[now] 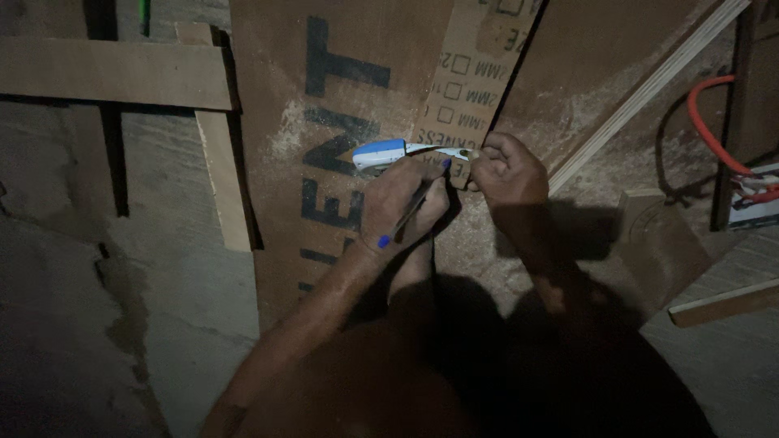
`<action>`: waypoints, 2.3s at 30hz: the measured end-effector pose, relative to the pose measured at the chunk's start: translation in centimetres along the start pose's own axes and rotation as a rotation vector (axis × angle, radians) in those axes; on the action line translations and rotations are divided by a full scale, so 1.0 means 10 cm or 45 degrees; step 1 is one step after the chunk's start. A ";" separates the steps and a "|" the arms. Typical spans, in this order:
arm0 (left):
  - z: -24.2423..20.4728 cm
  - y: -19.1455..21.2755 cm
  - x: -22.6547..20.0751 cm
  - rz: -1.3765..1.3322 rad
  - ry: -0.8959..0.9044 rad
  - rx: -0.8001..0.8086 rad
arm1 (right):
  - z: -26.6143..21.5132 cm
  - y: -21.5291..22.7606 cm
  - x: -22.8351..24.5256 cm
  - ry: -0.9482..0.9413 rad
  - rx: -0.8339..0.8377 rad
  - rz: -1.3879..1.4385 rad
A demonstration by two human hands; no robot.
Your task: The person measures and marks wooden planks with a tape measure and pen, then uses a circular saw to cut the wood along the marked lines. The person repeats the measuring, marking, and cutting process on multiple pieces of wood.
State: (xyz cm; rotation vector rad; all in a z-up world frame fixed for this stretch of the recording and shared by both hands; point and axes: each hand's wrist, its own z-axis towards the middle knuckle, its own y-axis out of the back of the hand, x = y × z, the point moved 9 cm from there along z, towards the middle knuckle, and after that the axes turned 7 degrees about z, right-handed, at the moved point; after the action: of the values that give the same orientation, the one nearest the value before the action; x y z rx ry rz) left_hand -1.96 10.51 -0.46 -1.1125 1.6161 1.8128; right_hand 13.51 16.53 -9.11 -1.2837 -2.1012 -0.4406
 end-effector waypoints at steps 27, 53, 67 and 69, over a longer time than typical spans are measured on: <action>-0.05 -0.10 0.09 0.069 0.050 0.084 | -0.01 0.03 0.00 -0.014 -0.030 -0.044; -0.06 -0.08 0.08 0.051 0.008 -0.002 | 0.01 0.03 -0.03 0.019 0.001 -0.098; -0.07 -0.10 0.10 0.107 0.020 0.045 | 0.01 0.07 -0.04 0.053 -0.047 -0.140; -0.06 -0.11 0.11 0.143 0.048 0.079 | 0.02 0.05 -0.06 0.043 -0.037 -0.013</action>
State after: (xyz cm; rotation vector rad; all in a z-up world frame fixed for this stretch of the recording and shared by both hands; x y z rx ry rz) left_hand -1.59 9.96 -1.99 -1.0539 1.7767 1.8076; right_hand 14.11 16.52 -9.72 -1.2737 -2.0810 -0.4952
